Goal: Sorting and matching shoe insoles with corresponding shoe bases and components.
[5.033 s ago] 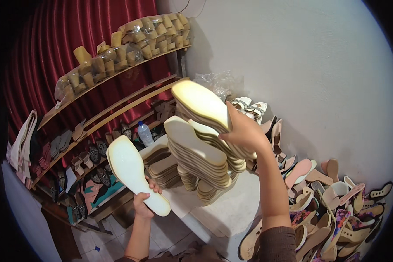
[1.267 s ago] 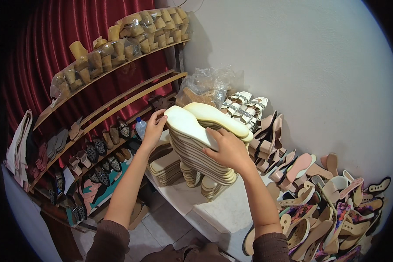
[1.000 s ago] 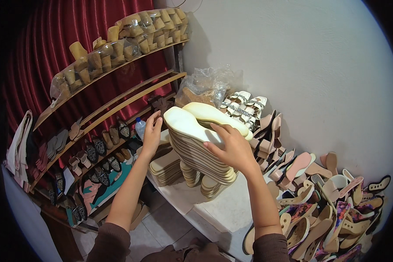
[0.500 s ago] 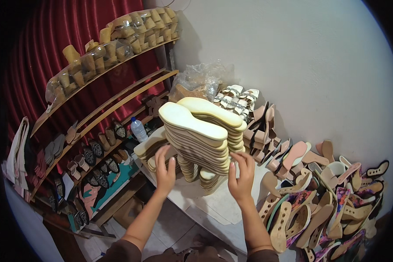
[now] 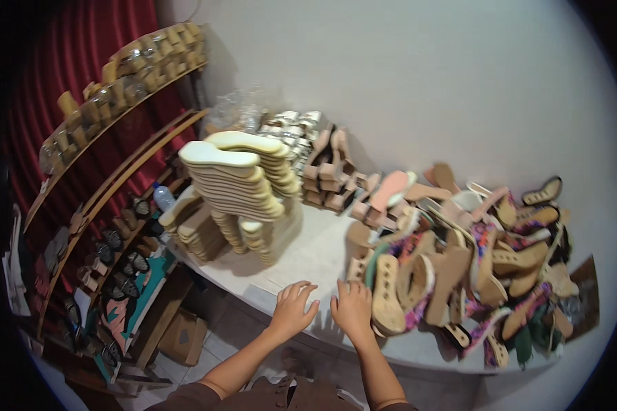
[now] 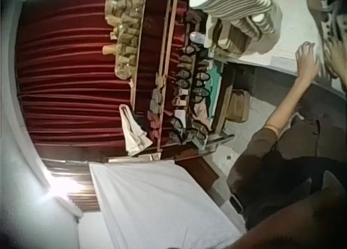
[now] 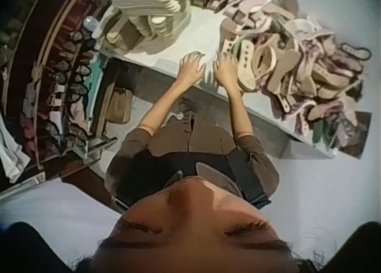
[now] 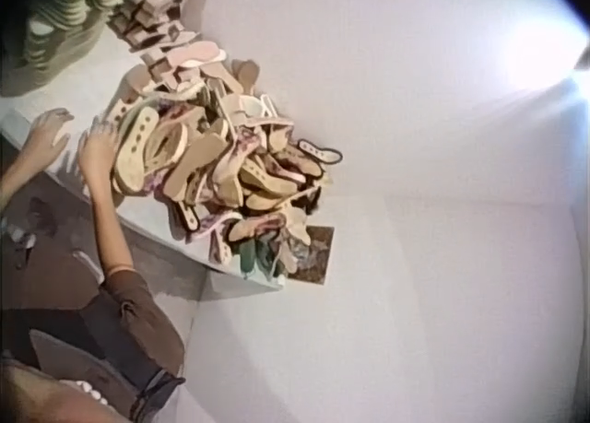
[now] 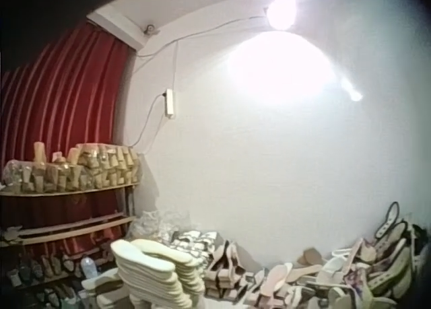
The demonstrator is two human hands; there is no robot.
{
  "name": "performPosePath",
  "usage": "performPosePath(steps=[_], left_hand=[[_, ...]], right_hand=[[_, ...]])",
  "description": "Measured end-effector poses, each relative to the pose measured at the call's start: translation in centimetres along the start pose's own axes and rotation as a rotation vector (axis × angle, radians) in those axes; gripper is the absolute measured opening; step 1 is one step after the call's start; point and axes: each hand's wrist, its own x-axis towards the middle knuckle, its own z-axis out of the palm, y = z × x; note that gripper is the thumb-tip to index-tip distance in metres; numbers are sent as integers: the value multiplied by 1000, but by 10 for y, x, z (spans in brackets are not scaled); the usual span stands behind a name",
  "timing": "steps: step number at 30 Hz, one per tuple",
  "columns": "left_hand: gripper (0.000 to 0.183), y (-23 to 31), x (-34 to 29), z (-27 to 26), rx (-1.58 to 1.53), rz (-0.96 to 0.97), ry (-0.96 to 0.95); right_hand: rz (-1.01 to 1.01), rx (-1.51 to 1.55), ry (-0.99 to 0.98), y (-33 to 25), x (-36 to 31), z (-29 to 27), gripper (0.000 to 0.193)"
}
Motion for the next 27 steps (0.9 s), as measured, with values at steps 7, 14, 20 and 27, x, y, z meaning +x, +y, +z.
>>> performPosePath(steps=[7,14,20,27], left_hand=[[31,127,-46,82,-262,222,-302],[33,252,-75,153,-591,349,-655],[33,365,-60,221,-686,593,-787],[32,475,-16,305,-481,929,-492]], right_hand=[[313,181,-112,68,-147,-83,28],[607,181,145,134,-262,-152,21],[803,161,422,212,-327,-202,22],[829,-318,392,327,-340,-264,31]])
